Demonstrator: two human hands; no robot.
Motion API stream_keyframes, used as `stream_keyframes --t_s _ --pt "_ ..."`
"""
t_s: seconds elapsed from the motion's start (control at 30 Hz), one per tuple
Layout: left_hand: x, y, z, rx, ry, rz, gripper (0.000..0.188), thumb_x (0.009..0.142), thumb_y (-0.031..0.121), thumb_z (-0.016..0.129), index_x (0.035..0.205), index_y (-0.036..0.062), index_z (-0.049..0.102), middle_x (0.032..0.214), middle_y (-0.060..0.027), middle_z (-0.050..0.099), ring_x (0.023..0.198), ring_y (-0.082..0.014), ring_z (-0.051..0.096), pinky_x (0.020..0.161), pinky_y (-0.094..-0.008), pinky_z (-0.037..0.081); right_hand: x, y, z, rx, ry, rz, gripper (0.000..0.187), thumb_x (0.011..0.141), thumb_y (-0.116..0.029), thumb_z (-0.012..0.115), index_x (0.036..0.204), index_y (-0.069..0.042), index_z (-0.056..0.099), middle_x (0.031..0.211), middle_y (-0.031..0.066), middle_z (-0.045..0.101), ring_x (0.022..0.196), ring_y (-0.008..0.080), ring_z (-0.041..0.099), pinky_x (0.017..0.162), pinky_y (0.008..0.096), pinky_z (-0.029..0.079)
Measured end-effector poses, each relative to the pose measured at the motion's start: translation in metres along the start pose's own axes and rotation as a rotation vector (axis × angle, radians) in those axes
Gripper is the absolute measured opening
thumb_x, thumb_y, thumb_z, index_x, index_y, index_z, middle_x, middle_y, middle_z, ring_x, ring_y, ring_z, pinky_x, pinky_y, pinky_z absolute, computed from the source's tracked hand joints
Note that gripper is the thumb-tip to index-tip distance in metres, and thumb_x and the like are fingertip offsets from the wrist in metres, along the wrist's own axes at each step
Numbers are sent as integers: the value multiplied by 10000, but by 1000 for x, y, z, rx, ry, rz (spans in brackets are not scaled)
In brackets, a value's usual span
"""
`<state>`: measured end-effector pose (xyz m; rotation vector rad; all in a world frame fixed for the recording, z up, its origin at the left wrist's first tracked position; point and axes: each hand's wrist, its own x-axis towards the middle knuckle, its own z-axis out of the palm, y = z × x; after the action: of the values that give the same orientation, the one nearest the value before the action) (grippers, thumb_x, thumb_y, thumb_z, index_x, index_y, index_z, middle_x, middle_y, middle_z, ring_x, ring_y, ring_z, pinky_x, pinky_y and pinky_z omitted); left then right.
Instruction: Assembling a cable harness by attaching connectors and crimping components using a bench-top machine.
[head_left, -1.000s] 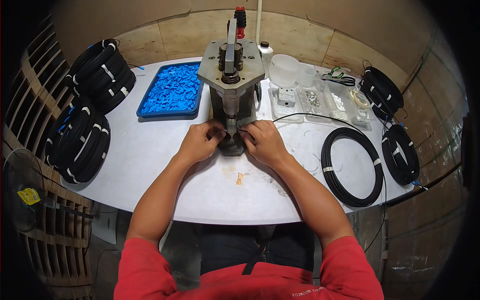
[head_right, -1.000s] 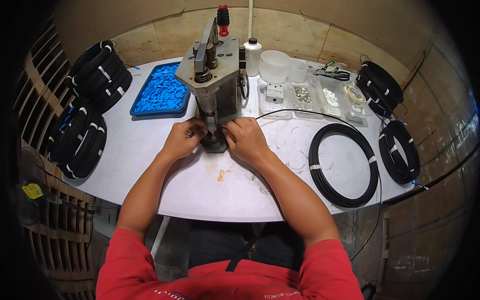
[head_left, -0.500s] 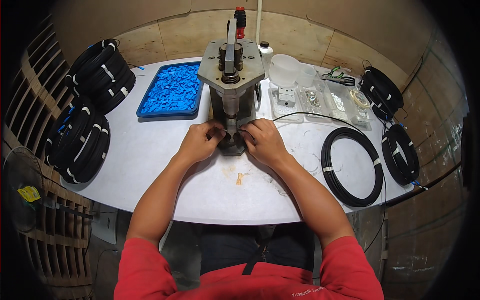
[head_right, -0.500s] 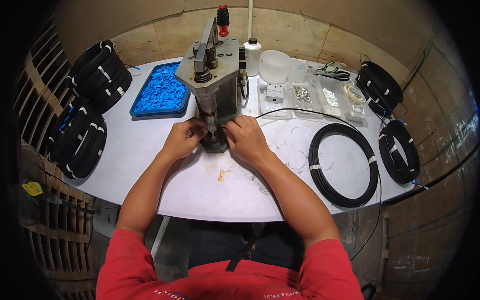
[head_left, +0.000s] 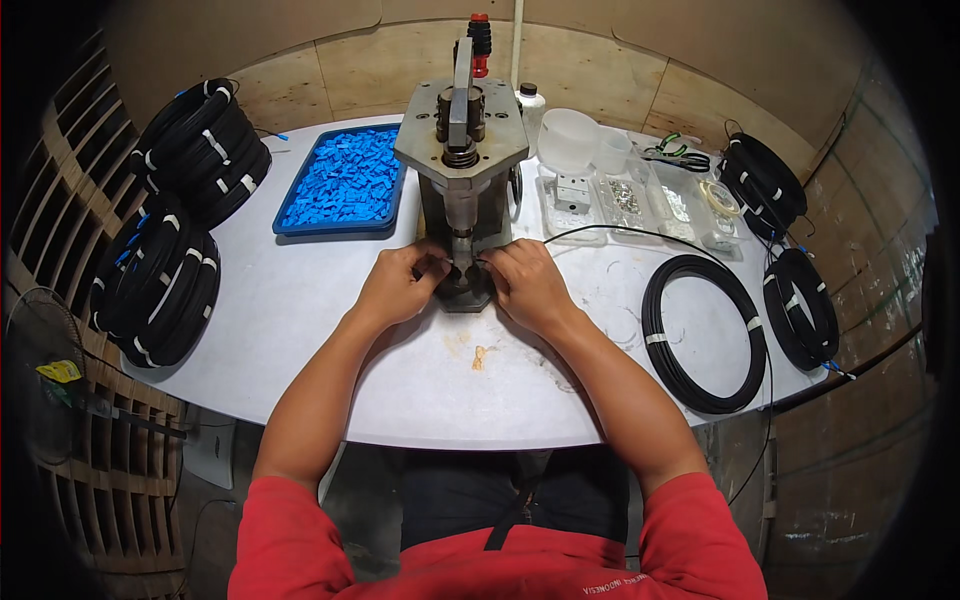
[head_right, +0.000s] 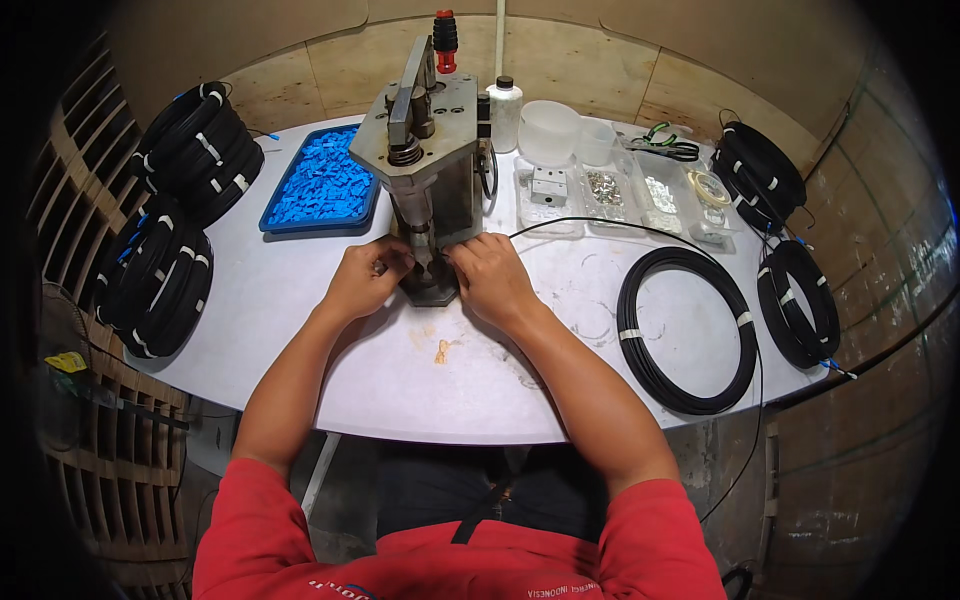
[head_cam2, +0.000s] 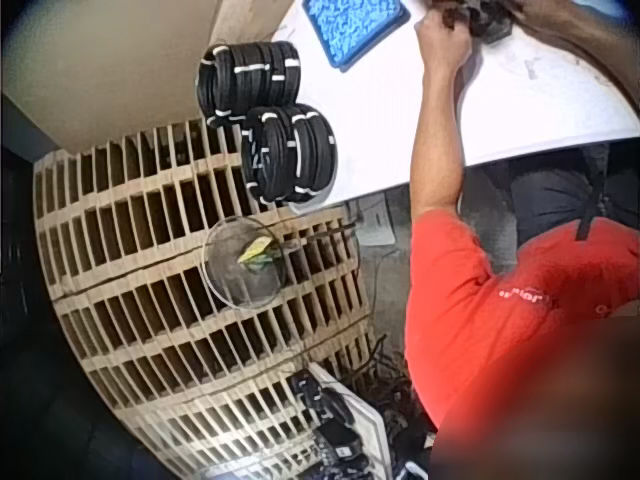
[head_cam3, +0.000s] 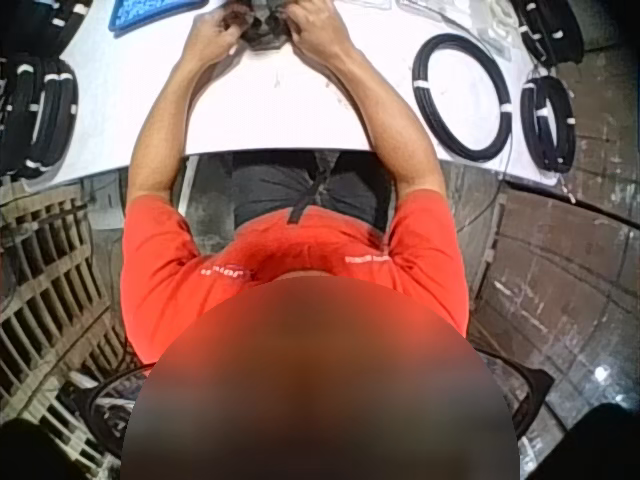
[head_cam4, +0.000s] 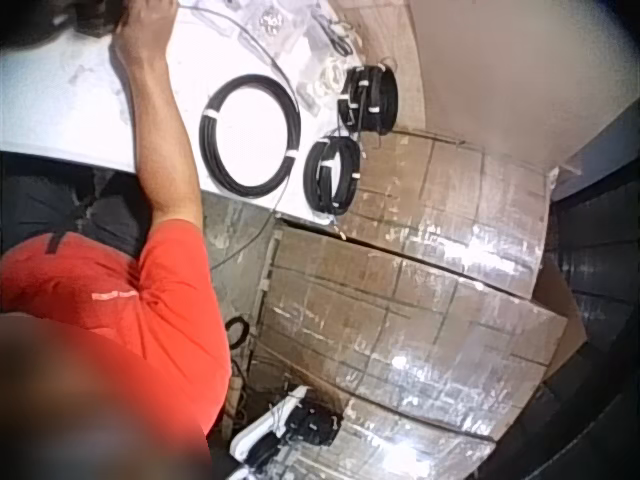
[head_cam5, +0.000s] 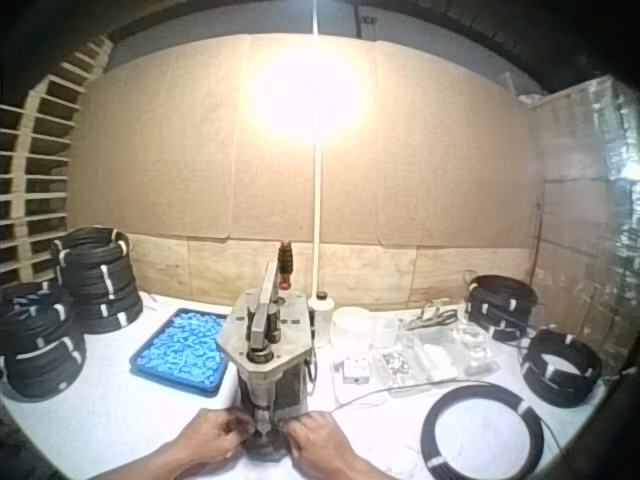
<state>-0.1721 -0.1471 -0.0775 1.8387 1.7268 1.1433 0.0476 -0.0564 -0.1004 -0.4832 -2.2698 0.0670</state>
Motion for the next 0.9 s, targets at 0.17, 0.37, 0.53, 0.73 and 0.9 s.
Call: stream_keyframes --t_s 0.17,0.37,0.53,0.73,0.9 --pt "1 -2 1 -3 5 6 174 932 104 678 1049 -15 727 887 -135 766 816 -210 738 784 -342 566 -2 3 2 -7 -10 -30 250 829 2 704 1076 -33 720 991 122 717 979 309 655 935 419 484" --pt "0 -1 1 -19 8 0 179 930 114 688 1052 -11 727 872 -146 760 773 -215 718 769 -344 560 -3 5 3 -40 -44 -27 257 844 -9 695 1098 -39 720 1015 116 719 1019 301 650 961 417 473" --pt "0 0 1 4 19 19 189 929 132 697 1051 -9 728 855 -153 752 758 -218 711 760 -345 557 -2 3 1 -32 -37 -33 254 854 -28 697 1106 -39 720 1014 120 718 1021 303 648 961 419 475" --pt "0 -1 1 -9 11 8 181 928 122 687 1045 -9 730 855 -142 757 761 -207 716 753 -342 560 -2 4 0 -30 -43 -18 228 863 -41 698 1089 -32 722 1011 125 717 1023 302 646 958 418 477" --pt "0 -2 1 -3 12 11 181 930 123 684 1044 -10 729 857 -135 757 760 -205 716 753 -341 562 1 1 -2 -21 -21 -15 224 845 -47 704 1067 -23 721 995 129 714 1011 306 647 953 420 479"
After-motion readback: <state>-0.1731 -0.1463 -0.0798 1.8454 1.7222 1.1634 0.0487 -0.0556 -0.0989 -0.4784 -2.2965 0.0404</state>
